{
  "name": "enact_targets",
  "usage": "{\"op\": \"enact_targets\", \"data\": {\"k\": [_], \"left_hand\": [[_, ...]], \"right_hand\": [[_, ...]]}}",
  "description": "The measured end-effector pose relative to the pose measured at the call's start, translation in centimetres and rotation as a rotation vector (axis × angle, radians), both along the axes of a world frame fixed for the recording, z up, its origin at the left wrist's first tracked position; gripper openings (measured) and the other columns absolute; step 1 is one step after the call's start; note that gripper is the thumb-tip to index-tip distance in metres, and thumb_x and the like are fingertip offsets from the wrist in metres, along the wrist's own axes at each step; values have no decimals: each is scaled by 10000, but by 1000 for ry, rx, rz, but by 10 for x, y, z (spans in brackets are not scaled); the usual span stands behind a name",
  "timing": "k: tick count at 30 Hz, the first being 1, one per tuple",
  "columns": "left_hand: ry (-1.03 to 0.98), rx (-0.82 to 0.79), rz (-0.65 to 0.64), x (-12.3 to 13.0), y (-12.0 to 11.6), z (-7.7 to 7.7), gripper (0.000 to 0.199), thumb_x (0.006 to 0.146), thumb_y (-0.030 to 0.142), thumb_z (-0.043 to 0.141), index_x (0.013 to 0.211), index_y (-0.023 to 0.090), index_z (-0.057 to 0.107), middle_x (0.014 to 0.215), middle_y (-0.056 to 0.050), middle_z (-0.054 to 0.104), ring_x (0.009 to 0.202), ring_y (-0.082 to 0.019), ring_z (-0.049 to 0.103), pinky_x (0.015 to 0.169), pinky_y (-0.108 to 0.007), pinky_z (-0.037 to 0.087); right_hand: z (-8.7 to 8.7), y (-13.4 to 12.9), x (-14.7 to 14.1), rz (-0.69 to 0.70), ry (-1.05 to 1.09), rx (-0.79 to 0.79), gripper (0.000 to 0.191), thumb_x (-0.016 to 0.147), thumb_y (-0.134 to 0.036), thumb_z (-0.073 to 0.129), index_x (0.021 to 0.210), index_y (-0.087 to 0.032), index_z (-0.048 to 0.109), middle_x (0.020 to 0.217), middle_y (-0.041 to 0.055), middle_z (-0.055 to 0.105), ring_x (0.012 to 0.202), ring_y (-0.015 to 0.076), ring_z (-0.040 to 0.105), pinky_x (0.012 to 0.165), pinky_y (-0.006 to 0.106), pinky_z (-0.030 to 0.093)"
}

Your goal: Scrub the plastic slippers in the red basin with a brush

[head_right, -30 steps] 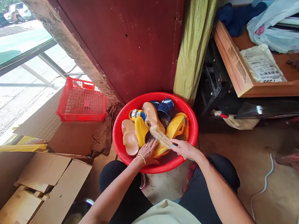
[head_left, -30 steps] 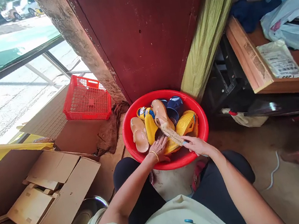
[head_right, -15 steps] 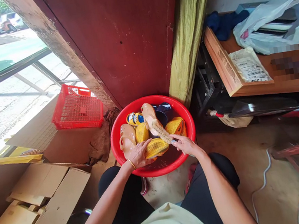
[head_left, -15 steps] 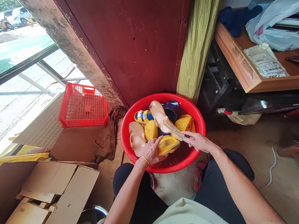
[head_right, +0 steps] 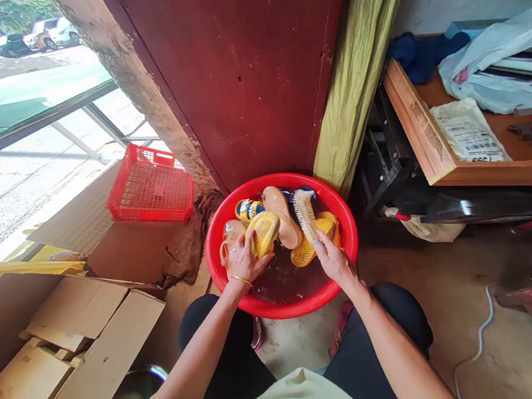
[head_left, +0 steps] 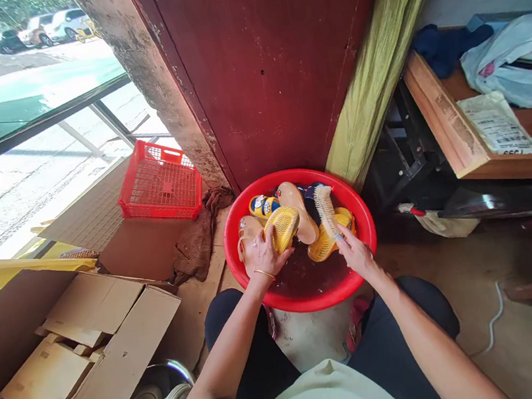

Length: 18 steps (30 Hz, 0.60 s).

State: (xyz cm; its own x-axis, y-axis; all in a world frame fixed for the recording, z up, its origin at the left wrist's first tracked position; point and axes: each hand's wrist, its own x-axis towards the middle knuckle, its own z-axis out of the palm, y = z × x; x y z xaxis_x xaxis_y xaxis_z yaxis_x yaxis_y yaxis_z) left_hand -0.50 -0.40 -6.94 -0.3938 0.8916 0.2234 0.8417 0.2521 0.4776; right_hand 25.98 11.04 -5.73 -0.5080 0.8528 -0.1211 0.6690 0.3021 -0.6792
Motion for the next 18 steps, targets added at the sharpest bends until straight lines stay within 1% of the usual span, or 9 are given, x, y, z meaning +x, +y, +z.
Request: {"op": "enact_targets", "data": {"k": [2,4,5,7,10,12,14,16,18], "left_hand": [[-24,-24,-42,1,6,-15,1075,679,503,802,1545,171,260,1530,-249,314,1419,-433,333,1112,-568,327],[-26,-49,-123,1,7,-26,1148,621,431,853,1557,196,232,1591,-238,209,1460,-438,259,1123,-558,326],[-24,-61,-144,2,7,-31,1158,605,394,865,1558,219,232,1608,-226,176,1466,-435,250,1124,-549,333],[-26,-85,-133,3,4,-38,1150,608,351,867,1559,254,228,1613,-213,180,1454,-430,288,1110,-541,359],[-59,-62,-64,8,1,-46,1222,628,373,859,1582,223,110,1581,-235,268,1421,-414,364,1099,-532,379],[-86,0,-37,9,0,-51,1311,626,412,857,1583,179,-7,1573,-250,288,1424,-402,364,1113,-525,370],[-112,60,-19,10,0,-55,1333,652,448,833,1573,154,-84,1573,-261,292,1421,-393,375,1116,-523,371],[-134,93,1,10,1,-58,1285,700,475,788,1571,149,-99,1562,-269,310,1399,-391,409,1103,-527,385],[-143,110,7,11,1,-61,1246,725,480,762,1575,150,-86,1561,-267,313,1396,-391,414,1104,-531,385]], "right_hand": [[5,-12,-12,47,23,126,596,1000,-406,339,1556,-189,324,1306,127,651,1144,260,641,937,355,518],[9,-21,-27,119,-20,197,583,998,-357,350,1562,-208,322,1337,120,637,1202,264,607,980,368,498],[12,-22,-35,146,-70,214,582,1000,-337,347,1569,-217,310,1298,122,660,1183,265,616,969,369,502],[16,-21,-54,149,-200,238,579,1010,-314,332,1581,-230,282,1167,128,711,1091,260,654,910,355,517],[20,-21,-81,97,-385,274,573,1028,-301,301,1594,-240,237,1047,145,718,958,252,686,814,328,518],[17,-34,-93,128,-467,307,583,1024,-267,301,1600,-253,209,1058,167,694,900,254,696,768,328,516],[10,-58,-97,239,-534,318,627,998,-201,340,1600,-294,189,1082,172,668,841,249,702,727,331,517],[4,-80,-96,343,-580,287,682,965,-151,387,1595,-323,191,1055,159,659,789,239,700,694,327,516],[6,-83,-94,352,-567,271,668,967,-167,401,1586,-337,220,1015,149,656,776,244,694,695,343,512]]}}
